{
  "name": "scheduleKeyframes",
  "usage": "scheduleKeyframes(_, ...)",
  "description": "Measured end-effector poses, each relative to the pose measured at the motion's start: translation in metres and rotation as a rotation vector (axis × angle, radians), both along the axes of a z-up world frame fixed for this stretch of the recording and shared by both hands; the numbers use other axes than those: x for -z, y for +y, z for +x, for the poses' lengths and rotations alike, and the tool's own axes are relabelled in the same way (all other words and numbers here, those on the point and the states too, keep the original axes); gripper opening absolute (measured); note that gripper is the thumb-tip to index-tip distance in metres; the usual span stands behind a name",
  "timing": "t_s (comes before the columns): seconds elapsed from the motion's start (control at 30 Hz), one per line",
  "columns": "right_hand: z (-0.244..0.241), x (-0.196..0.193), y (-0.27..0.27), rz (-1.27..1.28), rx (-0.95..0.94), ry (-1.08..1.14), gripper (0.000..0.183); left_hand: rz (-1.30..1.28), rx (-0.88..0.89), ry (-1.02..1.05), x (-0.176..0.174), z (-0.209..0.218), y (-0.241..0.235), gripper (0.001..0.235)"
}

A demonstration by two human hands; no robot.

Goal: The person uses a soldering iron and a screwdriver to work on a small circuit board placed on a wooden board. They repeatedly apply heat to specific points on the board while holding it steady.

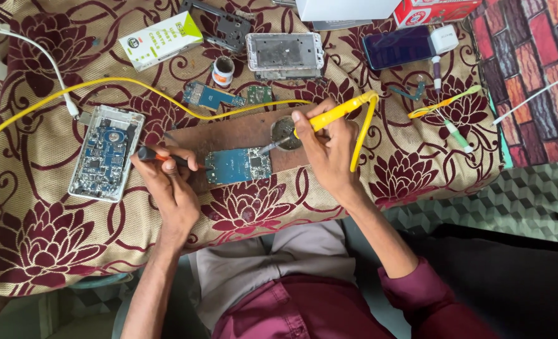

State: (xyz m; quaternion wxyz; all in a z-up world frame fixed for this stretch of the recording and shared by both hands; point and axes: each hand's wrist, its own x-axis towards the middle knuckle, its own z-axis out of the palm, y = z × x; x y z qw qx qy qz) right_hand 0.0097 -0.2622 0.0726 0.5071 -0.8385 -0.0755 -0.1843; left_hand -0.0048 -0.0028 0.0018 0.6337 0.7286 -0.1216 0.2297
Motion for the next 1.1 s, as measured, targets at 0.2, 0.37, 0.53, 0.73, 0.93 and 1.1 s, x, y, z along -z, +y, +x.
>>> scheduleKeyframes(0.2, 0.008, 0.009, -0.003, 0.030, -0.004, -0.047, 0.017, -0.002, 0.012, -0.051, 0.002, 0.000, -0.001, 0.016)
scheduleKeyframes(0.37, 0.008, 0.009, -0.004, 0.016, 0.023, -0.036, 0.018, -0.005, 0.023, 0.000, 0.006, 0.000, 0.000, 0.017)
scheduleKeyframes(0.53, 0.005, 0.002, -0.003, -0.014, 0.026, -0.043, 0.021, 0.009, 0.087, -0.034, 0.010, 0.003, 0.001, 0.015)
scheduleKeyframes(0.73, 0.005, 0.008, -0.006, -0.013, 0.025, -0.074, 0.021, -0.002, 0.052, 0.015, 0.009, 0.001, 0.000, 0.014)
scheduleKeyframes(0.93, 0.004, 0.015, -0.010, -0.067, -0.008, -0.168, 0.013, 0.025, 0.039, -0.064, 0.004, 0.004, -0.001, 0.014)
scheduleKeyframes(1.1, 0.000, 0.013, -0.015, -0.060, -0.020, -0.071, 0.016, 0.055, 0.018, -0.043, 0.002, 0.001, 0.000, 0.014)
